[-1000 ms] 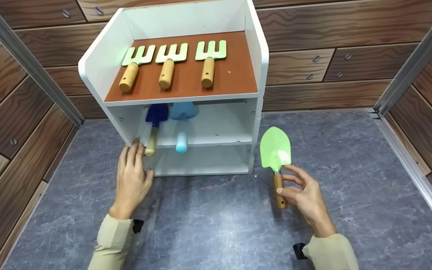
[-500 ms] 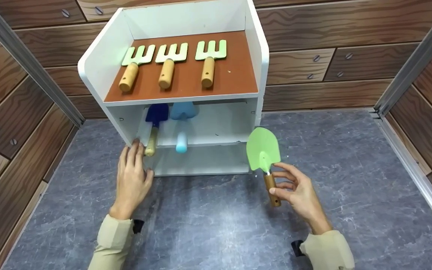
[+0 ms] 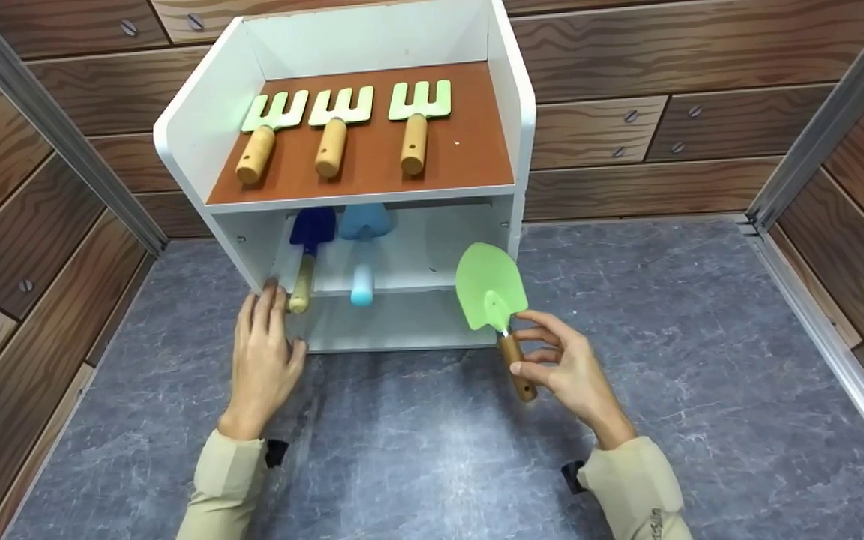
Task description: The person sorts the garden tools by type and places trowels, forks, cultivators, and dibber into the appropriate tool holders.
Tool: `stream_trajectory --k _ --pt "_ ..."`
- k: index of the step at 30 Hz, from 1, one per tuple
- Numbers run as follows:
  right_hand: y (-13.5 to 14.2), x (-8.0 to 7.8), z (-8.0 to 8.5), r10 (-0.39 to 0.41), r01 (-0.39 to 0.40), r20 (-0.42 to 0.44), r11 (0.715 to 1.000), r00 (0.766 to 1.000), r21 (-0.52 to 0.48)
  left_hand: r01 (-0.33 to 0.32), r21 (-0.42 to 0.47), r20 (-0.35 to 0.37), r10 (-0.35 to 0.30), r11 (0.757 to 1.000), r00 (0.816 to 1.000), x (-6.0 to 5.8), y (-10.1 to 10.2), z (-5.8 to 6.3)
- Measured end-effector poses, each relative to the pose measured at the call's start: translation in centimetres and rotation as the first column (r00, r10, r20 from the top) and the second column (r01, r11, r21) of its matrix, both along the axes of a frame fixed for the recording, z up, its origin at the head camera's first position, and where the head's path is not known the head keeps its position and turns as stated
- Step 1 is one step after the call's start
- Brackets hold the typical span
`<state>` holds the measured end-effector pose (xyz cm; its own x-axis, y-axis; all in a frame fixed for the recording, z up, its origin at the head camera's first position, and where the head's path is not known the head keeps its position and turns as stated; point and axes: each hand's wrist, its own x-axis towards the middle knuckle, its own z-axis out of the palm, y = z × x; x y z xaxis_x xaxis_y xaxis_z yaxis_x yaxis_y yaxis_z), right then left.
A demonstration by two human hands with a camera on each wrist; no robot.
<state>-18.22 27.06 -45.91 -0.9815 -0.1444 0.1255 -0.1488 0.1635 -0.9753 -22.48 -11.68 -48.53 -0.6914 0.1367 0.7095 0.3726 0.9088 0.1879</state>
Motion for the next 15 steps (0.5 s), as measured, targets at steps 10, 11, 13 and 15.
stream_trajectory --k 10,11,13,15 --pt "-1.8 -1.2 1.7 0.03 -0.032 0.038 0.997 0.999 0.064 0.004 0.01 0.007 -0.005 1.0 1.0 -0.1 0.2 -0.1" --pt "-2.0 -1.3 2.0 0.032 -0.035 0.044 0.997 0.999 0.069 0.004 0.01 0.004 -0.004 1.0 1.0 -0.1 0.2 -0.1" --pt "-2.4 -1.6 2.5 0.033 -0.038 0.057 0.996 0.998 0.076 0.0 0.009 0.002 0.0 1.0 1.0 0.0 0.1 -0.1" --pt "-2.9 -1.9 3.0 0.033 -0.038 0.067 0.996 0.997 0.08 -0.004 0.009 0.003 0.004 1.0 1.0 0.0 0.1 0.0"
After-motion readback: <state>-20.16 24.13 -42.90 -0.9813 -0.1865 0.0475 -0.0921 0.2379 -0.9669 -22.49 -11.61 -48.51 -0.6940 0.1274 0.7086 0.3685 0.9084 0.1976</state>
